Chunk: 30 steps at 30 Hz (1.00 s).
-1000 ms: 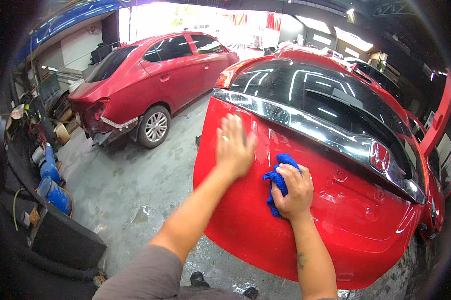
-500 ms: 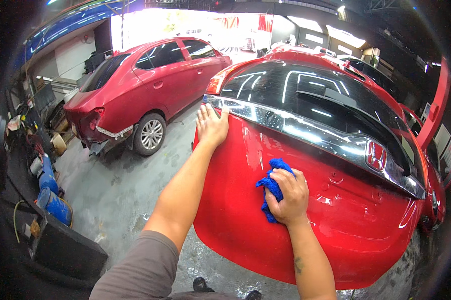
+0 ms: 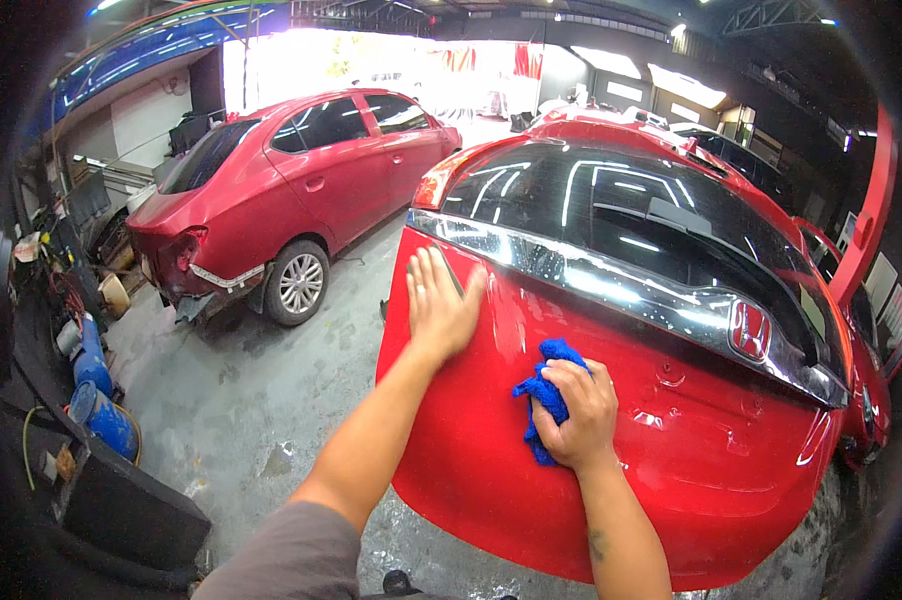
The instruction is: The person wipes the rear trunk of a red car using a blue microfiber cloth and a small rectangular pad. They repeatedly rub the surface in circular and linear motions, occasionally dipping the cloth into a bucket of water to clean it before resuming the wiping process.
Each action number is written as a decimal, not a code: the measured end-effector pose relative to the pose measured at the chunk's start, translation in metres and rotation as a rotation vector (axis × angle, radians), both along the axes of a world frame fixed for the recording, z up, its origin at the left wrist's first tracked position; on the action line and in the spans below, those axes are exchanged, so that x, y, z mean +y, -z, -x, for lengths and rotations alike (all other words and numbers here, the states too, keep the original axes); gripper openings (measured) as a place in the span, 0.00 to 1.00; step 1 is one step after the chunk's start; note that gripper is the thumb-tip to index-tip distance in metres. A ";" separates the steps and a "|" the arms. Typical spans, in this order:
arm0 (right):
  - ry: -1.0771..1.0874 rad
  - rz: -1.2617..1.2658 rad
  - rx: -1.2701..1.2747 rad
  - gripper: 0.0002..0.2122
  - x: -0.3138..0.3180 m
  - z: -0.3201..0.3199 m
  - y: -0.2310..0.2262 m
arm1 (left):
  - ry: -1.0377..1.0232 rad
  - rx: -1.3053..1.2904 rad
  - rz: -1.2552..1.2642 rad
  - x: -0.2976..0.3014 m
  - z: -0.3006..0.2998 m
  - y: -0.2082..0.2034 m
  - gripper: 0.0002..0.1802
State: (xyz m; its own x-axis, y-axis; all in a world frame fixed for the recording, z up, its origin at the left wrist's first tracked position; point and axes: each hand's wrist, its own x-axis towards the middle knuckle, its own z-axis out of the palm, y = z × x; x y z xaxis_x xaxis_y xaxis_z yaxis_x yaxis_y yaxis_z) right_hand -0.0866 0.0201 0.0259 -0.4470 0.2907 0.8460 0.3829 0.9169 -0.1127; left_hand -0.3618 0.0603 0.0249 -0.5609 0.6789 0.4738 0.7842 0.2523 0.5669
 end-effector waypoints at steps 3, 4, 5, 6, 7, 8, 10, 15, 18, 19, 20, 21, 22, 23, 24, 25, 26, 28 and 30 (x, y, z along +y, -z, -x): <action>-0.009 0.014 0.002 0.18 -0.005 0.003 0.002 | -0.006 -0.058 -0.097 0.004 0.037 0.001 0.61; -0.037 0.011 0.009 0.18 -0.006 0.010 0.002 | -0.058 -0.112 -0.075 0.010 0.074 -0.011 0.61; -0.038 -0.001 0.012 0.18 -0.004 0.012 -0.001 | -0.038 -0.183 -0.061 0.017 0.090 -0.027 0.61; -0.038 -0.009 0.008 0.18 -0.005 0.014 -0.004 | -0.019 -0.253 -0.046 0.020 0.100 -0.037 0.62; -0.039 -0.016 0.005 0.18 -0.006 0.014 -0.004 | -0.060 -0.210 -0.023 0.021 0.094 -0.036 0.61; -0.029 -0.021 -0.001 0.18 -0.006 0.012 -0.003 | -0.021 -0.112 -0.044 0.017 0.077 -0.021 0.62; 0.009 -0.014 -0.013 0.18 -0.003 -0.001 0.001 | 0.067 0.043 -0.008 0.001 0.014 -0.002 0.63; -0.039 -0.018 0.012 0.17 -0.009 0.013 -0.005 | 0.049 -0.066 -0.050 0.009 0.089 -0.020 0.63; -0.052 -0.051 0.005 0.18 -0.008 0.017 -0.010 | 0.074 0.010 -0.139 0.001 0.091 -0.005 0.60; -0.039 -0.056 -0.002 0.18 -0.005 0.012 -0.009 | 0.157 0.083 -0.156 -0.016 0.072 0.012 0.59; -0.036 -0.043 -0.011 0.18 -0.004 0.009 -0.001 | 0.231 0.151 -0.157 -0.046 0.053 0.034 0.58; -0.025 -0.033 -0.017 0.17 -0.004 0.007 -0.001 | 0.301 0.195 -0.111 -0.078 0.036 0.051 0.59; -0.013 -0.025 -0.023 0.17 -0.004 0.004 0.000 | 0.374 0.230 -0.061 -0.115 0.019 0.069 0.59; -0.007 -0.007 -0.022 0.16 -0.007 0.002 0.001 | 0.434 0.305 -0.013 -0.155 0.008 0.083 0.60; -0.005 -0.002 -0.009 0.16 -0.008 0.003 0.000 | 0.489 0.394 0.026 -0.187 0.006 0.094 0.61; -0.013 -0.002 0.003 0.16 -0.008 0.006 0.001 | 0.563 0.372 0.060 -0.210 0.011 0.104 0.62; -0.013 -0.002 0.003 0.16 -0.009 0.009 0.001 | 0.580 0.414 0.055 -0.211 0.017 0.101 0.62; -0.013 -0.005 -0.001 0.16 -0.010 0.011 -0.001 | 0.615 0.495 0.039 -0.194 0.038 0.092 0.62; -0.018 -0.004 -0.004 0.16 -0.010 0.012 -0.001 | 0.522 0.440 -0.043 -0.128 0.067 0.075 0.60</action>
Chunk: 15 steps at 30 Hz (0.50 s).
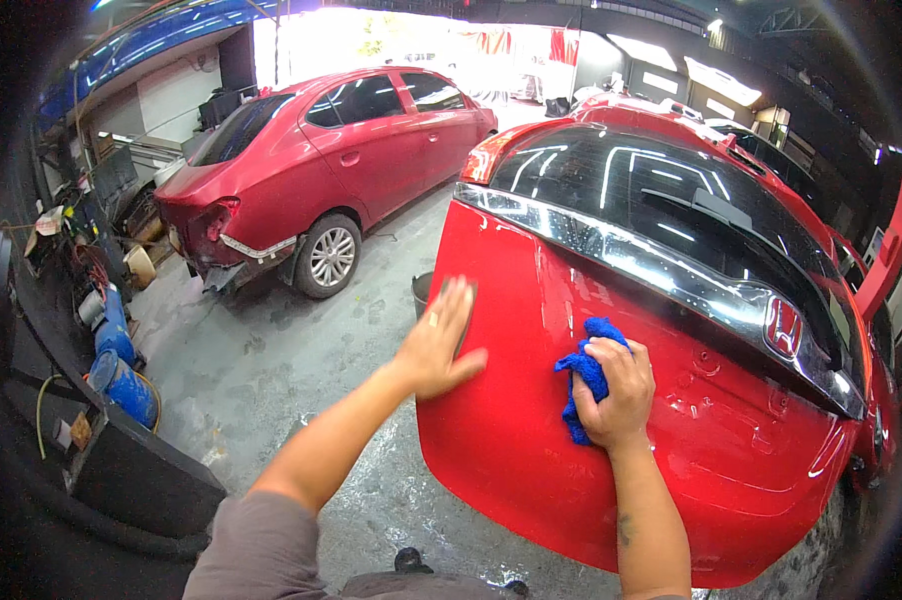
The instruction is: The person wipes the rear trunk of a red car using a blue microfiber cloth and a small rectangular pad. They repeatedly rub the surface in circular and linear motions, occasionally dipping the cloth into a bucket of water to clean it before resuming the wiping process.
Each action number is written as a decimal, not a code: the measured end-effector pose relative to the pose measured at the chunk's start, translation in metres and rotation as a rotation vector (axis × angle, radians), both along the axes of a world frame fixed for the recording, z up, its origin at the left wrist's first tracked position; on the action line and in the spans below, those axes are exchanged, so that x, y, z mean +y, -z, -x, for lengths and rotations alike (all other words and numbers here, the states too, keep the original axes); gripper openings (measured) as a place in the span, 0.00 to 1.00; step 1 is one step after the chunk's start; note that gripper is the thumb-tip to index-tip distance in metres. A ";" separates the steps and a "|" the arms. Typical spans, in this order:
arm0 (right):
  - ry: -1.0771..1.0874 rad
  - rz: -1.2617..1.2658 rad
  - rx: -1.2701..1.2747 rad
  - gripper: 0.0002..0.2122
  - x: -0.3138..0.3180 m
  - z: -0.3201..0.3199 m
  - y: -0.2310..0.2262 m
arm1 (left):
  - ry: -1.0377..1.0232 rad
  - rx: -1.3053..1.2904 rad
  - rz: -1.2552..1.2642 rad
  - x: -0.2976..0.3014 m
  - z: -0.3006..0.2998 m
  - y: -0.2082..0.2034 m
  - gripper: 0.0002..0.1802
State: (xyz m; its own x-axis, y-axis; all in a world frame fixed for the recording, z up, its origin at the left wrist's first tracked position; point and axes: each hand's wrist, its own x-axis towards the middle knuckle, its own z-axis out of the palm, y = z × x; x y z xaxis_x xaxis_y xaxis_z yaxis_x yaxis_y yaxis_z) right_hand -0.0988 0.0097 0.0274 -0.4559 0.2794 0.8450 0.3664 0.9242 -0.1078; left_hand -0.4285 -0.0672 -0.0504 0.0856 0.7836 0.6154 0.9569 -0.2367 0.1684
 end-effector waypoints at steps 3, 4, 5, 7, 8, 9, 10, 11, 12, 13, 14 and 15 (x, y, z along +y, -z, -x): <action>-0.034 -0.024 0.010 0.16 -0.003 0.012 -0.004 | -0.155 -0.228 0.014 0.064 0.042 -0.057 0.57; -0.024 -0.028 0.010 0.17 -0.003 0.012 -0.004 | -0.159 -0.264 0.050 0.065 0.042 -0.065 0.56; -0.014 -0.032 0.004 0.17 -0.003 0.010 -0.004 | -0.140 -0.262 0.035 0.060 0.036 -0.056 0.57; 0.016 -0.025 -0.009 0.17 0.000 -0.001 0.002 | -0.065 -0.205 0.010 0.034 0.009 -0.018 0.58; 0.013 -0.023 -0.009 0.17 0.000 -0.004 0.002 | -0.025 -0.138 -0.009 -0.002 -0.003 0.004 0.59; 0.020 -0.022 -0.011 0.17 0.001 -0.007 0.003 | 0.010 -0.103 0.022 -0.040 -0.018 0.025 0.60; 0.017 -0.021 -0.004 0.17 0.001 -0.005 0.003 | 0.034 -0.058 0.052 -0.067 -0.024 0.032 0.61; 0.022 -0.015 -0.005 0.17 0.000 -0.003 0.003 | 0.016 -0.022 0.089 -0.069 -0.021 0.025 0.61; 0.026 -0.013 -0.012 0.17 0.000 -0.002 0.003 | -0.002 0.008 0.121 -0.066 -0.018 0.017 0.61; 0.033 -0.010 -0.019 0.17 0.000 -0.003 0.003 | -0.017 0.039 0.154 -0.059 -0.014 0.009 0.61; 0.018 -0.015 -0.012 0.17 0.001 0.002 0.000 | -0.067 0.026 0.090 -0.034 0.000 -0.002 0.60; -0.001 -0.018 -0.006 0.17 0.000 0.007 -0.001 | -0.121 0.013 0.027 -0.002 0.018 -0.014 0.60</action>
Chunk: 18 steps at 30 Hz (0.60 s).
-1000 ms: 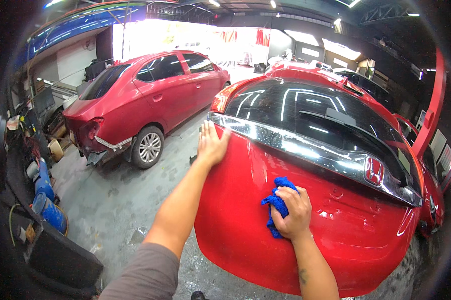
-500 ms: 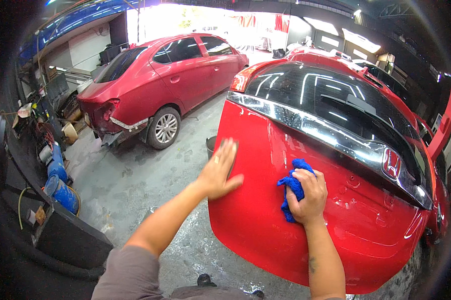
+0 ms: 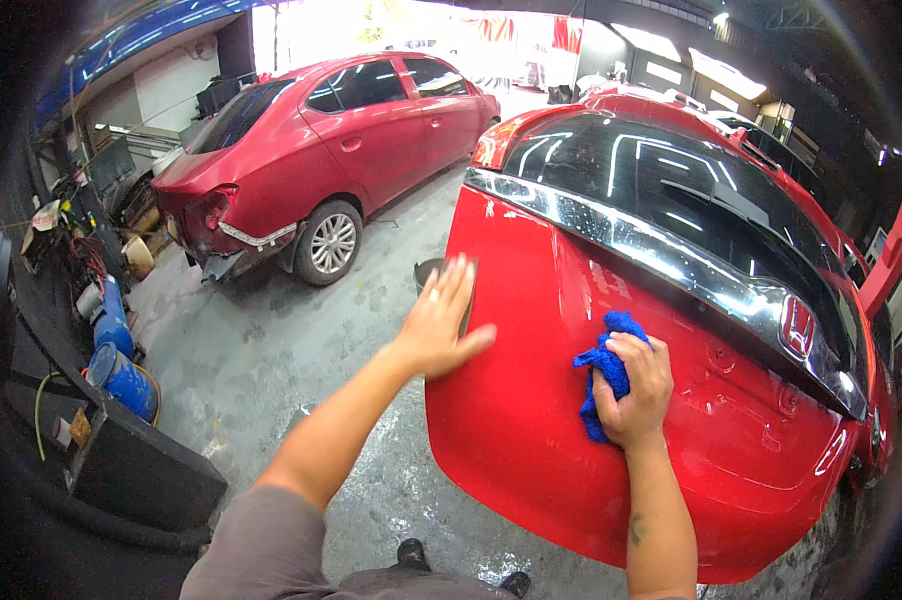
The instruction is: The person wipes the rear trunk of a red car using a blue microfiber cloth and a small rectangular pad. They repeatedly rub the surface in circular and linear motions, occasionally dipping the cloth into a bucket of water to clean it before resuming the wiping process.
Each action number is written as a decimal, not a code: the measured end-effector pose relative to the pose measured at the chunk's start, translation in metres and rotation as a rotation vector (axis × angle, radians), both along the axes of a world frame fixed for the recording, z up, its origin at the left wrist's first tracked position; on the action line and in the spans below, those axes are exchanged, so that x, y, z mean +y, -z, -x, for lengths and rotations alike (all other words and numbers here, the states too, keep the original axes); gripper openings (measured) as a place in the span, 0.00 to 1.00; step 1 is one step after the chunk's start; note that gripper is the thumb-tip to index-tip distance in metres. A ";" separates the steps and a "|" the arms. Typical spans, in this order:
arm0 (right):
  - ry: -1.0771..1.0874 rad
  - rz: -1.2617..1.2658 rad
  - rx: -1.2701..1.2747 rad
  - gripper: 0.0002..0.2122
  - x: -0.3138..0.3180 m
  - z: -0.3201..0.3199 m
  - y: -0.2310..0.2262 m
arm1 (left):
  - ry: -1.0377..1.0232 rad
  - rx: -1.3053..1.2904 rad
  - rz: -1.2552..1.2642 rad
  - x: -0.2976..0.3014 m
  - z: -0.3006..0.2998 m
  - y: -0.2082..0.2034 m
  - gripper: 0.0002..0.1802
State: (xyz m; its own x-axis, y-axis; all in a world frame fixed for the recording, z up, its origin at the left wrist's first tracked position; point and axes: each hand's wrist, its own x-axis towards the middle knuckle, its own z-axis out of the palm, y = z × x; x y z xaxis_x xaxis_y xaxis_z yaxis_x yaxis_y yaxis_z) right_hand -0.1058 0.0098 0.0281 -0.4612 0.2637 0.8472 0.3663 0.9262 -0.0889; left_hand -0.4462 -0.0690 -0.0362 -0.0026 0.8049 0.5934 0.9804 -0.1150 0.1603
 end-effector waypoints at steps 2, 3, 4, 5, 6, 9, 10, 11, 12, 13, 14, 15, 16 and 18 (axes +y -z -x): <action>-0.012 -0.005 0.005 0.17 -0.002 0.004 0.000 | -0.063 -0.151 0.033 0.043 0.023 -0.035 0.57; -0.010 -0.010 0.003 0.17 -0.001 0.003 0.000 | -0.048 -0.191 0.048 0.053 0.029 -0.043 0.56; -0.012 -0.015 0.002 0.17 -0.001 0.005 -0.001 | -0.036 -0.190 0.032 0.048 0.029 -0.039 0.57; 0.003 -0.005 -0.006 0.17 0.000 0.000 0.003 | -0.008 -0.200 0.029 0.041 0.018 -0.025 0.57; 0.010 0.001 -0.004 0.17 0.000 -0.003 0.005 | 0.043 -0.150 -0.015 0.023 0.008 -0.001 0.57; 0.015 0.008 0.002 0.17 0.004 -0.009 0.006 | 0.132 -0.108 0.041 -0.067 -0.029 0.049 0.58; 0.006 0.011 -0.001 0.17 0.003 -0.007 0.006 | 0.116 -0.096 0.066 -0.067 -0.028 0.044 0.58; 0.021 0.020 -0.008 0.17 0.001 -0.010 0.007 | 0.109 -0.093 0.092 -0.061 -0.028 0.040 0.57; 0.030 0.025 -0.011 0.17 0.001 -0.013 0.007 | 0.096 -0.086 0.114 -0.051 -0.028 0.032 0.57; 0.026 0.019 -0.012 0.17 0.001 -0.010 0.004 | 0.089 -0.121 0.035 -0.020 -0.016 0.024 0.57; 0.001 0.015 -0.006 0.17 0.002 -0.002 0.003 | 0.066 -0.150 -0.042 0.016 0.006 0.012 0.56; 0.005 0.008 -0.005 0.17 0.002 -0.002 0.004 | 0.040 -0.209 -0.050 0.052 0.018 -0.010 0.55; -0.002 0.000 -0.003 0.17 0.001 0.001 0.002 | 0.000 -0.253 -0.058 0.081 0.036 -0.030 0.55; -0.014 -0.005 -0.003 0.17 0.001 0.005 -0.001 | -0.029 -0.340 0.020 0.097 0.050 -0.068 0.55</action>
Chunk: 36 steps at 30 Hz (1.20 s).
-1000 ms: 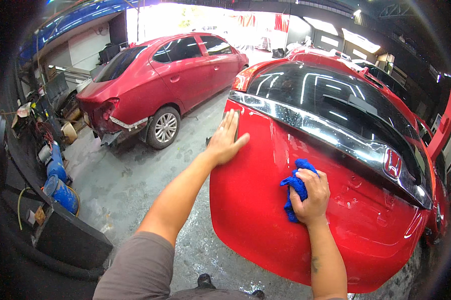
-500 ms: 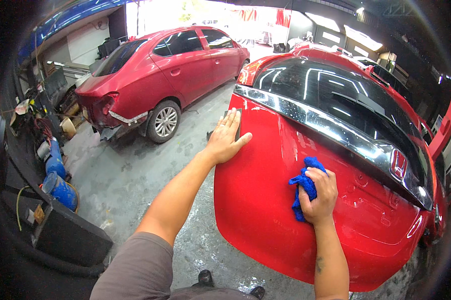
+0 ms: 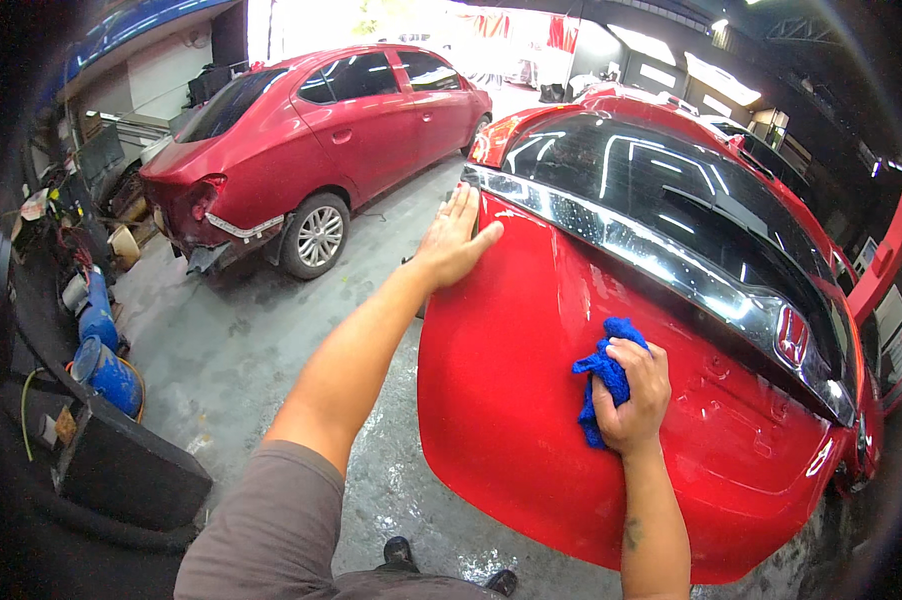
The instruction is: The person wipes the rear trunk of a red car using a blue microfiber cloth and a small rectangular pad. They repeatedly rub the surface in circular and linear motions, occasionally dipping the cloth into a bucket of water to clean it before resuming the wiping process.
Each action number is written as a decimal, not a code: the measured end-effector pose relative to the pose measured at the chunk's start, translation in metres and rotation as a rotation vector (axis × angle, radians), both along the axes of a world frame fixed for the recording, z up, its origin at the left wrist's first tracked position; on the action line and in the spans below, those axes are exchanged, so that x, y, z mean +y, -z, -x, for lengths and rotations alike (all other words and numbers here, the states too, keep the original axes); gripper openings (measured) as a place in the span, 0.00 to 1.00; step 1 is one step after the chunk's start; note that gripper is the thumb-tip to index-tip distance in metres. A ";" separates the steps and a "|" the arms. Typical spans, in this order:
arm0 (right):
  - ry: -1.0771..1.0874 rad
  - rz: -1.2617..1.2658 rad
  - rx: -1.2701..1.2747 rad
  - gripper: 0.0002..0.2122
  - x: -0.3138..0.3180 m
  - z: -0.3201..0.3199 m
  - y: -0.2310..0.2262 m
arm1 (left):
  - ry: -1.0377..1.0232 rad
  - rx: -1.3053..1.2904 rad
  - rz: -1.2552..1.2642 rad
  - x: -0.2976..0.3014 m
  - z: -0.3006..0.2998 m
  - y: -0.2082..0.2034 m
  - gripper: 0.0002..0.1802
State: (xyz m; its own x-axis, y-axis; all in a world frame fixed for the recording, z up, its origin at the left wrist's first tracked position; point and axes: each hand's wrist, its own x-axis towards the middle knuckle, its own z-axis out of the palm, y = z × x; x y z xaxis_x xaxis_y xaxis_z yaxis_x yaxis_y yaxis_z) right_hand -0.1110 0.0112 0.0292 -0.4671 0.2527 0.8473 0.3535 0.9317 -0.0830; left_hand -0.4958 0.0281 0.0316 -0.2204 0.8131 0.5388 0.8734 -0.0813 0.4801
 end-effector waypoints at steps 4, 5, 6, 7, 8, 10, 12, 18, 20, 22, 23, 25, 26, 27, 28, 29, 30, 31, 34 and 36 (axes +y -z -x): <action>0.021 0.019 -0.002 0.17 0.003 -0.011 0.006 | 0.077 0.132 -0.088 -0.042 -0.033 0.061 0.56; 0.019 0.024 -0.007 0.17 0.004 -0.014 0.006 | 0.103 0.188 -0.066 -0.072 -0.043 0.086 0.58; 0.022 0.031 -0.013 0.17 0.003 -0.018 0.006 | 0.146 0.240 -0.022 -0.100 -0.051 0.102 0.59; 0.011 0.041 -0.017 0.18 0.002 -0.017 0.006 | 0.142 0.267 -0.014 -0.097 -0.050 0.097 0.60; 0.020 0.041 -0.010 0.18 0.005 -0.018 0.008 | 0.141 0.293 0.001 -0.093 -0.048 0.094 0.60; 0.022 0.018 -0.012 0.18 0.004 -0.016 0.006 | 0.123 0.271 -0.033 -0.065 -0.033 0.076 0.60; -0.009 -0.005 0.006 0.18 0.004 -0.006 0.000 | 0.020 0.157 -0.005 -0.020 -0.006 0.029 0.58; -0.007 -0.001 -0.002 0.17 0.005 -0.007 0.006 | -0.084 0.151 0.017 -0.050 -0.048 0.064 0.59; 0.011 0.010 -0.011 0.17 0.004 -0.011 0.008 | -0.120 0.168 0.013 -0.110 -0.105 0.104 0.58; 0.025 0.027 -0.009 0.17 0.005 -0.014 0.009 | -0.130 0.106 0.022 -0.158 -0.165 0.122 0.59; 0.021 0.037 -0.003 0.17 0.003 -0.015 0.010 | -0.097 0.039 0.037 -0.176 -0.193 0.128 0.60; 0.017 0.033 0.014 0.17 0.002 -0.018 0.007 | -0.003 -0.003 0.015 -0.195 -0.236 0.139 0.61; 0.012 0.024 0.024 0.16 0.002 -0.019 0.006 | -0.075 0.050 0.014 -0.186 -0.232 0.140 0.60; -0.002 0.021 0.026 0.16 0.004 -0.017 0.006 | -0.158 0.105 0.018 -0.175 -0.218 0.137 0.60; -0.010 0.024 0.027 0.16 0.005 -0.016 0.006 | -0.255 0.098 0.000 -0.160 -0.198 0.126 0.56; -0.020 0.031 0.027 0.16 0.003 -0.015 0.007 | -0.367 0.102 -0.030 -0.143 -0.175 0.119 0.53; -0.023 0.033 0.024 0.16 0.003 -0.012 0.007 | -0.444 -0.005 -0.032 -0.127 -0.154 0.107 0.51; -0.031 0.037 0.028 0.16 0.000 -0.010 0.007 | -0.498 -0.072 -0.034 -0.113 -0.142 0.101 0.51; -0.030 0.033 0.039 0.16 0.005 -0.016 0.008 | -0.474 0.009 -0.088 -0.112 -0.199 0.109 0.52; -0.026 0.041 0.044 0.16 0.008 -0.018 0.011 | -0.297 0.025 -0.075 -0.155 -0.268 0.126 0.56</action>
State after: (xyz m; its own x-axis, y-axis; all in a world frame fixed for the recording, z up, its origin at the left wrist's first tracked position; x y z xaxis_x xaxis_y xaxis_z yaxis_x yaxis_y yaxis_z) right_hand -0.0930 0.0193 0.0183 -0.4369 0.2755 0.8563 0.3243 0.9362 -0.1358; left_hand -0.2276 -0.1270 -0.0940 -0.4283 0.6729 0.6032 0.8759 0.1449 0.4603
